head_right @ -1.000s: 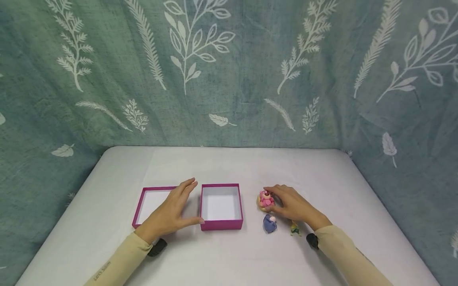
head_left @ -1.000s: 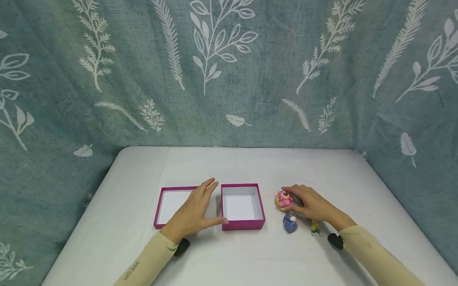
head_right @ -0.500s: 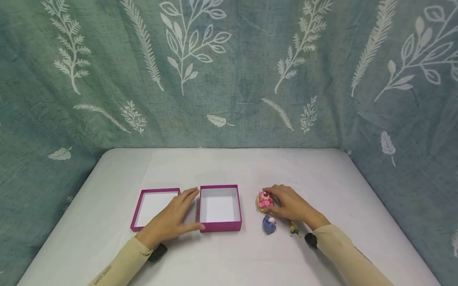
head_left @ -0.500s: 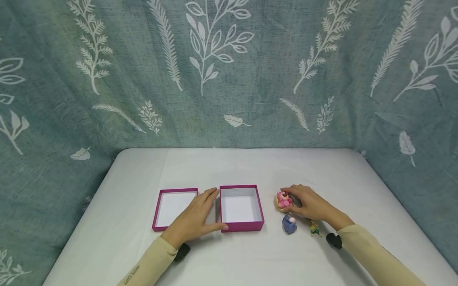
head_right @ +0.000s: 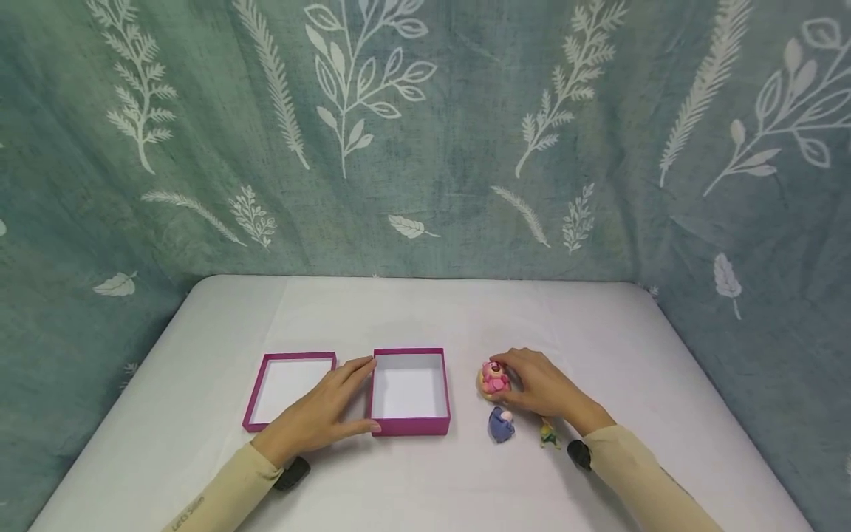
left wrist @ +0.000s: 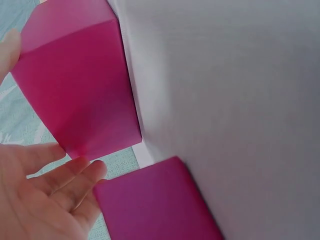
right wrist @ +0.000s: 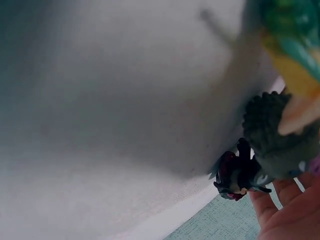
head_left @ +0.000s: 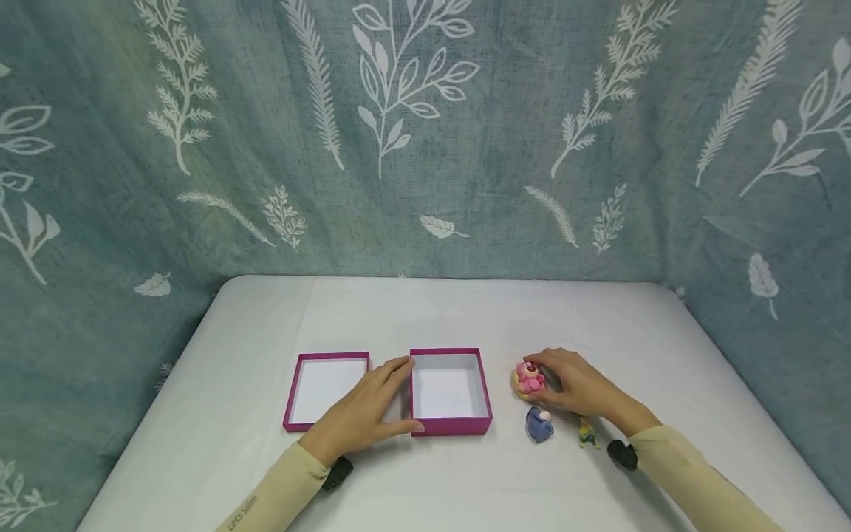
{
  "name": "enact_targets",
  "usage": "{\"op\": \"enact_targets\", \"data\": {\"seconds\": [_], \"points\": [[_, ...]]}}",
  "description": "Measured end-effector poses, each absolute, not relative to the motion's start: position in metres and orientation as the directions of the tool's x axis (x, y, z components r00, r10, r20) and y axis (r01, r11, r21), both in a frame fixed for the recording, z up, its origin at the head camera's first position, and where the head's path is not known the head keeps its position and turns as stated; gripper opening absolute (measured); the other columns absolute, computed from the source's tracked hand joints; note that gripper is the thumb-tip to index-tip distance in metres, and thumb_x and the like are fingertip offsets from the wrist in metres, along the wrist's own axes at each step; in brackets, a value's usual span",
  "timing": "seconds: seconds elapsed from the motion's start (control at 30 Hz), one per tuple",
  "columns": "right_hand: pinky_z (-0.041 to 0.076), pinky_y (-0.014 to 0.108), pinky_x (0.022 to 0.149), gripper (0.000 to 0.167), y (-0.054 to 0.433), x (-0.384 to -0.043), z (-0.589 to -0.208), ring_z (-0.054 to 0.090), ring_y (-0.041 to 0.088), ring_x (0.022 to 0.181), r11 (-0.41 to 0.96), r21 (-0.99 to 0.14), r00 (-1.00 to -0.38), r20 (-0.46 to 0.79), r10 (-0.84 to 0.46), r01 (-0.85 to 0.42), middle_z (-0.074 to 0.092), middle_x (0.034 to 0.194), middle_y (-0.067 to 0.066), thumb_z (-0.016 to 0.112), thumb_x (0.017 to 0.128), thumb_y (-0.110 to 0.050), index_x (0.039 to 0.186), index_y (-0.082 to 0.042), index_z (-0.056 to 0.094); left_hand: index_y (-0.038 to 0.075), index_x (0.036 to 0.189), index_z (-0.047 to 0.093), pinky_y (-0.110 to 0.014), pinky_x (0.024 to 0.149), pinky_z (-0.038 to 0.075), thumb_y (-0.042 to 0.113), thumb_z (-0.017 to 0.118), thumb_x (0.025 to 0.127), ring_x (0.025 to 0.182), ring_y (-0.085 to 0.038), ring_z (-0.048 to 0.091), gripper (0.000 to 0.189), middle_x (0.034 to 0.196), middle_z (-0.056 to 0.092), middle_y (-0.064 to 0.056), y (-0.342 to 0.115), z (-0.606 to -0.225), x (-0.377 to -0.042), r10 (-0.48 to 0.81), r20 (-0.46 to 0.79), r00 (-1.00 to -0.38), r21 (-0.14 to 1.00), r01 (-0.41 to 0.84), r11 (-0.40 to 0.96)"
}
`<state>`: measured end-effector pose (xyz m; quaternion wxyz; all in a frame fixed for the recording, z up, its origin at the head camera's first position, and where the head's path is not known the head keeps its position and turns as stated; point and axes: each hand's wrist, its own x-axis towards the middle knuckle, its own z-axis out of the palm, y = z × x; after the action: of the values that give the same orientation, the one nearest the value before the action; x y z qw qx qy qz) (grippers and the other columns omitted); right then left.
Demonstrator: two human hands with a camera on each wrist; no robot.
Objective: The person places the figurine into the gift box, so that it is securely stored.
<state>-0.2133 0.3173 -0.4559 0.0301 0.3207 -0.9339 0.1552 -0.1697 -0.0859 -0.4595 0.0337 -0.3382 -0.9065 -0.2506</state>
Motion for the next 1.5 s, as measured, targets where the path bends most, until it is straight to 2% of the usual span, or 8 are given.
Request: {"op": "enact_targets", "data": {"seconds": [0.2, 0.57, 0.8, 1.33, 1.5], "points": [[0.049, 0.052, 0.095, 0.062, 0.318, -0.211, -0.458, 0.060, 0.027, 0.109, 0.762, -0.279, -0.809, 0.123, -0.575, -0.584, 0.065, 0.119, 0.006, 0.080, 0.080, -0.039, 0.129, -0.006, 0.060, 0.009, 0.155, 0.027, -0.043, 0.115, 0.036, 0.068, 0.056, 0.087, 0.139, -0.024, 0.040, 0.095, 0.157, 0.033, -0.005, -0.083, -0.464, -0.164, 0.581, 0.207, -0.787, 0.469, 0.601, 0.647], [0.049, 0.053, 0.095, 0.063, 0.314, -0.207, -0.461, 0.060, 0.028, 0.110, 0.773, -0.275, -0.817, 0.102, -0.567, -0.571, 0.065, 0.120, 0.007, 0.079, 0.081, -0.038, 0.131, -0.006, 0.058, 0.008, 0.155, 0.026, -0.043, 0.113, 0.039, 0.067, 0.055, 0.088, 0.139, -0.026, 0.042, 0.094, 0.158, 0.031, -0.006, -0.082, -0.467, -0.160, 0.576, 0.184, -0.796, 0.468, 0.587, 0.661], [0.049, 0.051, 0.096, 0.072, 0.314, -0.204, -0.464, 0.059, 0.025, 0.109, 0.783, -0.273, -0.825, 0.082, -0.560, -0.559, 0.064, 0.120, 0.005, 0.081, 0.076, -0.045, 0.133, -0.007, 0.057, 0.009, 0.156, 0.024, -0.042, 0.114, 0.038, 0.068, 0.054, 0.088, 0.139, -0.026, 0.042, 0.094, 0.160, 0.029, -0.005, -0.082, -0.470, -0.158, 0.577, 0.155, -0.802, 0.479, 0.572, 0.666], [0.051, 0.052, 0.094, 0.068, 0.309, -0.212, -0.454, 0.061, 0.027, 0.105, 0.803, -0.251, -0.840, 0.103, -0.533, -0.540, 0.067, 0.114, 0.007, 0.086, 0.072, -0.037, 0.126, -0.006, 0.061, 0.006, 0.155, 0.025, -0.039, 0.114, 0.038, 0.063, 0.057, 0.090, 0.139, -0.025, 0.042, 0.092, 0.158, 0.031, -0.008, -0.083, -0.459, -0.168, 0.593, 0.182, -0.784, 0.416, 0.608, 0.676], [0.051, 0.053, 0.093, 0.067, 0.308, -0.214, -0.452, 0.061, 0.028, 0.105, 0.801, -0.265, -0.842, 0.114, -0.527, -0.537, 0.068, 0.113, 0.007, 0.088, 0.070, -0.037, 0.125, -0.006, 0.062, 0.006, 0.155, 0.026, -0.040, 0.115, 0.037, 0.060, 0.060, 0.089, 0.139, -0.025, 0.042, 0.092, 0.158, 0.032, -0.009, -0.085, -0.459, -0.168, 0.592, 0.186, -0.784, 0.428, 0.607, 0.669]]}}
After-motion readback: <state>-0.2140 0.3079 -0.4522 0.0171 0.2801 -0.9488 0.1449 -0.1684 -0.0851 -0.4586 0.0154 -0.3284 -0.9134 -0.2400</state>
